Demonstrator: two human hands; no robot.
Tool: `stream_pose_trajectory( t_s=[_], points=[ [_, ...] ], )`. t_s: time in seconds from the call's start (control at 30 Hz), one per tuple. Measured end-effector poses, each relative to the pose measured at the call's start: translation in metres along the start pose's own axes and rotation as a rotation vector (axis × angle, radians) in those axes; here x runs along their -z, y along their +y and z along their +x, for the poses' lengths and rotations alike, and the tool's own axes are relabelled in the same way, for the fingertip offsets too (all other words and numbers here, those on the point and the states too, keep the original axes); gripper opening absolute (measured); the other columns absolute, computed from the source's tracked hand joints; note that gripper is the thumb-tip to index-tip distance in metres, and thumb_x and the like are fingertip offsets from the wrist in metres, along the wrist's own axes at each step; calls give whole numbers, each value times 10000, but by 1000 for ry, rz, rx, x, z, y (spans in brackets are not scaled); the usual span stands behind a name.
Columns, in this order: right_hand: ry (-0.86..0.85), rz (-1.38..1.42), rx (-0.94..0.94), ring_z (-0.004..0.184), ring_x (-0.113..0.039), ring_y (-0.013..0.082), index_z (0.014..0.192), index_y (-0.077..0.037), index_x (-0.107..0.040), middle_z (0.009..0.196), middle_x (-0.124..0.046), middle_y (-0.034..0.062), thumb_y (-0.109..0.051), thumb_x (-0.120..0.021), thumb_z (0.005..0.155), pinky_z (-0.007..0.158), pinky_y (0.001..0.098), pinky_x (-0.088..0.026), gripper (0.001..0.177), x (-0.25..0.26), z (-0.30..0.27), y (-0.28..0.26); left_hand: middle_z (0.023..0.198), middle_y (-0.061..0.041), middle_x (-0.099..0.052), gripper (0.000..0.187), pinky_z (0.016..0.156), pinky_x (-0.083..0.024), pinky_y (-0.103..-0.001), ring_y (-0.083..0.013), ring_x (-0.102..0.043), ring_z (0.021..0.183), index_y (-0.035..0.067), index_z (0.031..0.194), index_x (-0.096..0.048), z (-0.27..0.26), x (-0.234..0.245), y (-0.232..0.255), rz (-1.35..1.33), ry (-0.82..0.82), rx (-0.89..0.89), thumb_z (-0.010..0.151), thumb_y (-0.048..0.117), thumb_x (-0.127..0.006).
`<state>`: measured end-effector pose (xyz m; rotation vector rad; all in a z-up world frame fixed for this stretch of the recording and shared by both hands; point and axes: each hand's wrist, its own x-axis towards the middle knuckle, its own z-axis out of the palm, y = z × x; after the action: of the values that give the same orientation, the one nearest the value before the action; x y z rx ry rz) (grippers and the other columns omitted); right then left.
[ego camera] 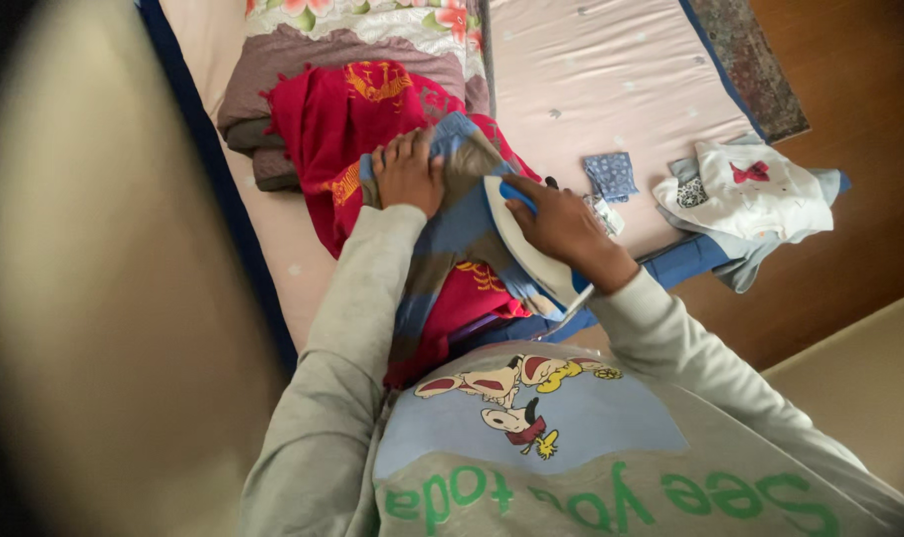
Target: The person irons several pieces of clothing on a bed using a handheld electric iron. They smooth and press a striped garment, then a floral-patterned item, repeatedly adjusting the fabric and moving the iron across the surfaces.
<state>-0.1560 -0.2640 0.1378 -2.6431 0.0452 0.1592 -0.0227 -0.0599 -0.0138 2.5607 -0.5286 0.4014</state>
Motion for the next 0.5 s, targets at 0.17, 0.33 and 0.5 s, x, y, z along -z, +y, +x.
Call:
stream_pose_trajectory(
  t_s=[0.17, 0.33, 0.5],
  points=[
    [26, 68, -9, 890, -685, 501, 1400, -202, -604, 982, -720, 285, -390, -615, 998, 809, 566, -539, 443, 15, -13, -4, 1220, -131, -658, 650, 970, -379, -567, -356, -557, 1202, 162, 1293, -601, 40, -26, 8, -48, -80, 70, 778, 523, -762],
    [51, 461, -319, 564, -636, 279, 1236, -44, -548, 742, -671, 148, -341, -739, 915, 513, 425, -507, 477, 33, -23, -1, 1178, -116, -711, 445, 986, -525, -461, -333, -671, 1139, 149, 1192, -618, 42, -44, -25, -377, -3, -30, 897, 408, -825],
    [-21, 934, -473, 454, -523, 118, 1031, 43, -644, 639, -592, 48, -297, -763, 931, 415, 290, -410, 375, 37, -49, 66, 1193, -122, -718, 563, 941, -544, -473, -358, -688, 1126, 132, 1266, -561, 41, -23, -39, -530, -146, 44, 863, 439, -809]
  ],
)
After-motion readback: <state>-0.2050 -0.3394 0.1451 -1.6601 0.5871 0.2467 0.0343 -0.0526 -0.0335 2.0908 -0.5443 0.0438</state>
